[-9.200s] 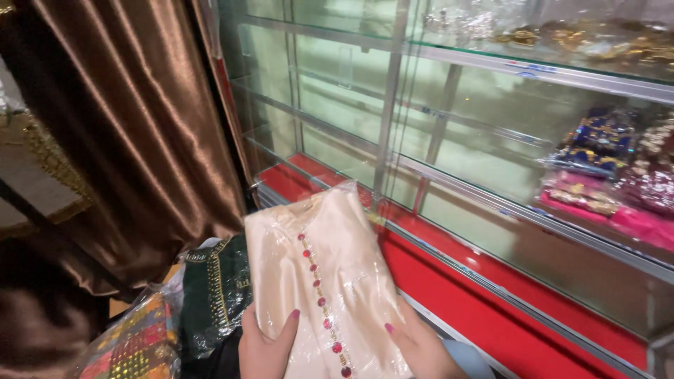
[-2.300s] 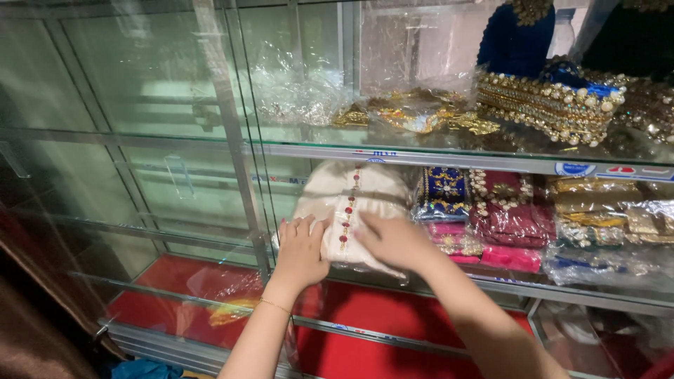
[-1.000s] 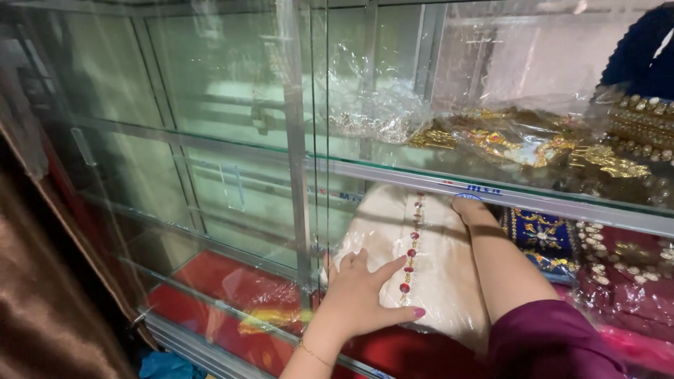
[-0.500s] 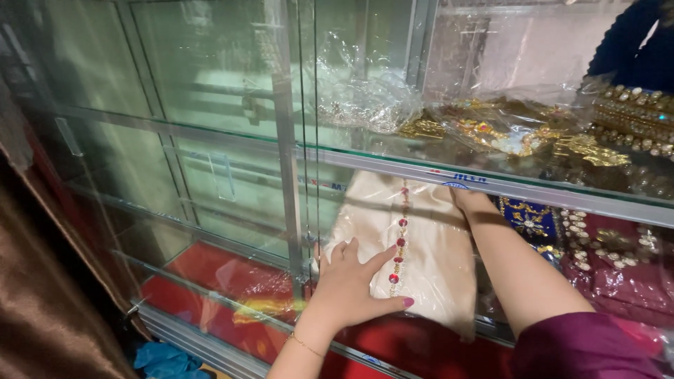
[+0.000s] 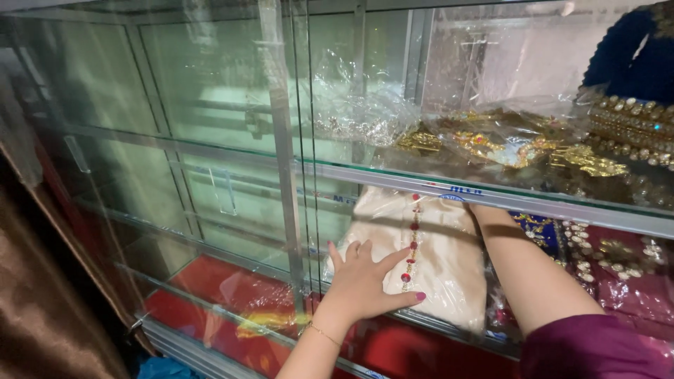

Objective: Organizing packaged garments and accessories by placing them onto shelves in a display cabinet

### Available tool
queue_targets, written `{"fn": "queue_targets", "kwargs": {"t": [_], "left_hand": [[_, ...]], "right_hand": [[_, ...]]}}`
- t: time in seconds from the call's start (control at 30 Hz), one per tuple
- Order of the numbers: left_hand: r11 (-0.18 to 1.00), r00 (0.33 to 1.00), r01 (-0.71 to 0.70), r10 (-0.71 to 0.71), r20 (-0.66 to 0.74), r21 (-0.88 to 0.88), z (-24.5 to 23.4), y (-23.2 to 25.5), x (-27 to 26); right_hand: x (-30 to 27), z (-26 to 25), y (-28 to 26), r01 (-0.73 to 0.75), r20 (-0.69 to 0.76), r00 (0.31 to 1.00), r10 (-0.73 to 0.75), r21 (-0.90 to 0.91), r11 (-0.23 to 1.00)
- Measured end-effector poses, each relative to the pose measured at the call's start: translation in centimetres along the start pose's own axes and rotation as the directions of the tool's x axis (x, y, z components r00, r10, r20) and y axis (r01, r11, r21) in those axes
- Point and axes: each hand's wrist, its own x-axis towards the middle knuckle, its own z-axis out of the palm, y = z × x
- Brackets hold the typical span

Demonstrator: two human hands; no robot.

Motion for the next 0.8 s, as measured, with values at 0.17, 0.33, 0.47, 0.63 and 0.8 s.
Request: {"fn": "queue_targets", "kwargs": {"t": [0.17, 0.33, 0.47, 0.63, 0.8], "left_hand": [[1.000, 1.000, -0.004, 0.004, -0.018, 0.013, 0.2, -0.1, 0.4], [0.999, 0.998, -0.020, 0.018, -0.054, -0.028, 0.5, -0.2, 0.3], [0.999, 0.996, -0.031, 0.030, -0.080, -0.009, 0.8, -0.3, 0.1], [0.999, 0.994, -0.046, 0.045, -0.103, -0.008, 1.3, -0.6, 0.1], [0.997, 0.980, -0.075, 0.073, -0.187, -0.004, 1.6, -0.9, 0.7]], "right_hand": [[0.6, 1.3, 0.8, 0.053, 0.057, 0.997, -0.046, -0.137, 0.989], [0.9, 1.4, 0.3, 0.124, 0.105, 0.990, -0.099, -0.266, 0.956], [1.3, 1.9, -1.1, 0.193, 0.157, 0.977, -0.145, -0.358, 0.914], [-0.2, 2.3, -2.2, 0.139, 0.156, 0.986, -0.060, -0.565, 0.813], [0.7, 2.4, -1.9, 0.120, 0.136, 0.989, -0.050, -0.575, 0.809]]}}
